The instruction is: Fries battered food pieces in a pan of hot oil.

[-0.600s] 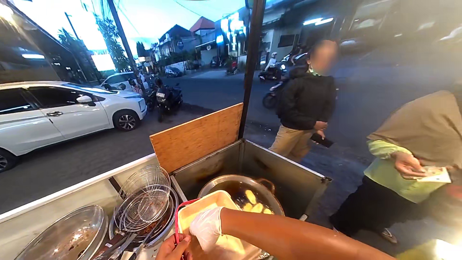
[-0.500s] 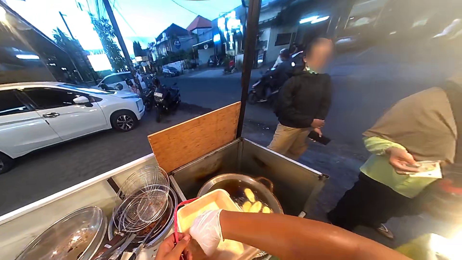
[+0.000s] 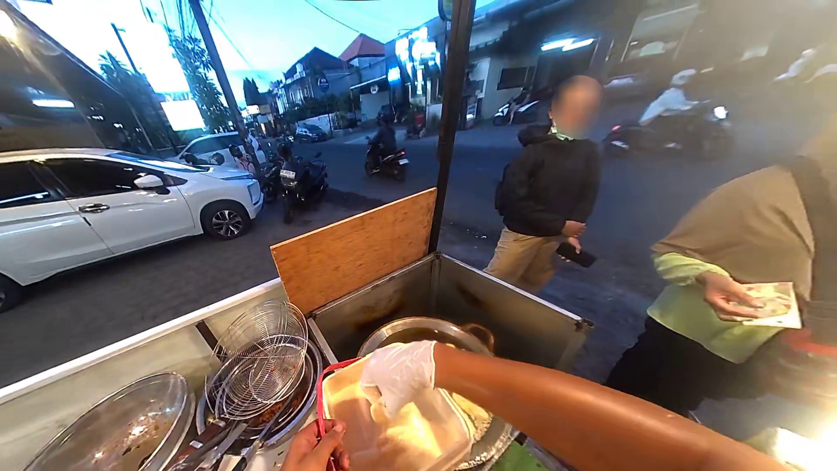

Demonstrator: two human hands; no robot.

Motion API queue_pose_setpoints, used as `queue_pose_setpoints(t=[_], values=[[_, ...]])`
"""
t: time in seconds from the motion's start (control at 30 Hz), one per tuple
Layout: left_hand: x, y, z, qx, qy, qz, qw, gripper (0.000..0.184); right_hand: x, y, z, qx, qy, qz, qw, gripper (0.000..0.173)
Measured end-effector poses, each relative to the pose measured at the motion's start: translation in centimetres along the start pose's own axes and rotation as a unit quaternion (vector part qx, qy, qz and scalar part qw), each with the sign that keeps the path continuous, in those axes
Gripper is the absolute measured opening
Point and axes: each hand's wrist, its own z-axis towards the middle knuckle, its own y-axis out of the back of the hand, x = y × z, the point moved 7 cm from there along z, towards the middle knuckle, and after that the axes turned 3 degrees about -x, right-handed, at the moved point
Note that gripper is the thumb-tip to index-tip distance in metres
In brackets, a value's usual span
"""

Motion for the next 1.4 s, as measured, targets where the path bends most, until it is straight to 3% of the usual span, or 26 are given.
queue_pose_setpoints(t=[0.23,0.4,0.53,0.7,1.07,1.2,1.4], values=[[0.2,0.1,0.1,0.007,-0.003,-0.008,1.000,0.020,-2.9,4.6,-2.1,-0.130,0.006,0.165,0.978,0.022],[0.3,0.0,0.0,0.008,-0.005,-0.019,1.000,0.020,-2.4,4.0,-3.3,-0.199,0.020,0.146,0.969,0.027],[0.2,-0.1,0.0,0.007,-0.004,-0.014,1.000,0.020,-1.3,2.1,-4.4,-0.073,-0.026,0.121,0.990,0.035],[0.3,0.0,0.0,0.000,0.000,-0.009,1.000,0.022,-5.5,-1.6,-0.2,-0.119,0.002,0.143,0.983,0.030],[0.3,0.1,-0.1,-0.003,-0.002,-0.015,1.000,0.022,-2.6,-6.1,1.0,-0.030,0.001,-0.011,0.999,0.034],[0.4,0.0,-0.1,-0.003,-0.002,-0.021,1.000,0.023,-2.7,-5.6,0.6,-0.014,-0.023,-0.029,0.999,0.028],[0.3,-0.1,-0.1,0.000,-0.004,-0.027,1.000,0.022,-4.7,-3.8,0.2,-0.026,-0.004,0.001,1.000,0.032]])
